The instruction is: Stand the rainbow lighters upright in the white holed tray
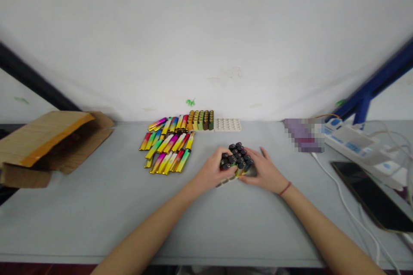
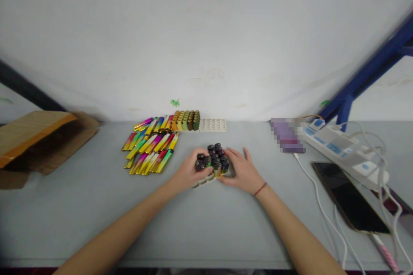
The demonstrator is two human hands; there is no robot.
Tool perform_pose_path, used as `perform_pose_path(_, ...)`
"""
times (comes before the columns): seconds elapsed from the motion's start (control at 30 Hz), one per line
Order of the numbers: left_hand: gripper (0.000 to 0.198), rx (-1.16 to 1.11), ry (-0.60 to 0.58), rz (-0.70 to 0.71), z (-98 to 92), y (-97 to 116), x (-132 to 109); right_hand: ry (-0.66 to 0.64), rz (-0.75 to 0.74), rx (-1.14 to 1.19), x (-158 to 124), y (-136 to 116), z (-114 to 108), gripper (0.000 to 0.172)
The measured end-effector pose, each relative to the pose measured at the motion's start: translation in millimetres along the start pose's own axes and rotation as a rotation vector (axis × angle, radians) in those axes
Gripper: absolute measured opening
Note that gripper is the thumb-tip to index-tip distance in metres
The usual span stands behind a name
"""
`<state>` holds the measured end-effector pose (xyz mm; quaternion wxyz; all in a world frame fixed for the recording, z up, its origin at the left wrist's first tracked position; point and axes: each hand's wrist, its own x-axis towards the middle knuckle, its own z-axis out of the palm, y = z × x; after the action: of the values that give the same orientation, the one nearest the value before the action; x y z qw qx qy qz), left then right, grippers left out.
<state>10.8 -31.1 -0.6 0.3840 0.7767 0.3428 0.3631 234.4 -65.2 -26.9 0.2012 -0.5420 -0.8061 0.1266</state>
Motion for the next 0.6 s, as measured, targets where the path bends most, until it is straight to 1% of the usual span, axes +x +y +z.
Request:
perform_pose_path(0.1, 0.029, -0.016, 0.005, 0.003, 0.1, -3.0, -2.0, 0.010, -0.006, -0.005, 0.0, -0.4, -0.7, 0.083)
perform_pose_path(0.2, 0.032, -0.035, 0.041, -0.008, 2.7, -3.8, -6.1, 0.014, -0.011, -0.001, 0.3, -0.2, -0.8, 0.081)
perform_pose_path(0.33, 0.031, -0.128, 0.155, -0.054, 4.1, 7.5, -7.0, 0.012, -0.009, 0.001, 0.4, 0.3, -0.4, 0.081)
perform_pose_path(0.4, 0.029, -0.185, 0.242, -0.085, -1.6, 16.4, -2.6, 0.018, -0.012, 0.000, 0.2, 0.6, 0.0, 0.081)
perform_pose_path(0.47, 0.030, -0.223, 0.348, -0.131, -15.7, 23.0, 4.5, 0.016, -0.014, 0.003, 0.1, 1.0, 0.3, 0.081)
perform_pose_path(0.5, 0.033, -0.237, 0.407, -0.169, -26.7, 24.5, 8.3, 0.013, -0.015, 0.005, 0.0, 1.2, 0.5, 0.081)
perform_pose_path(0.53, 0.036, -0.252, 0.474, -0.223, -40.6, 24.6, 11.8, 0.010, -0.015, 0.008, -0.2, 1.5, 0.7, 0.081)
perform_pose_path(0.6, 0.041, -0.284, 0.580, -0.388, -76.4, 20.7, 16.8, 0.007, -0.014, 0.008, -0.4, 2.3, 1.2, 0.081)
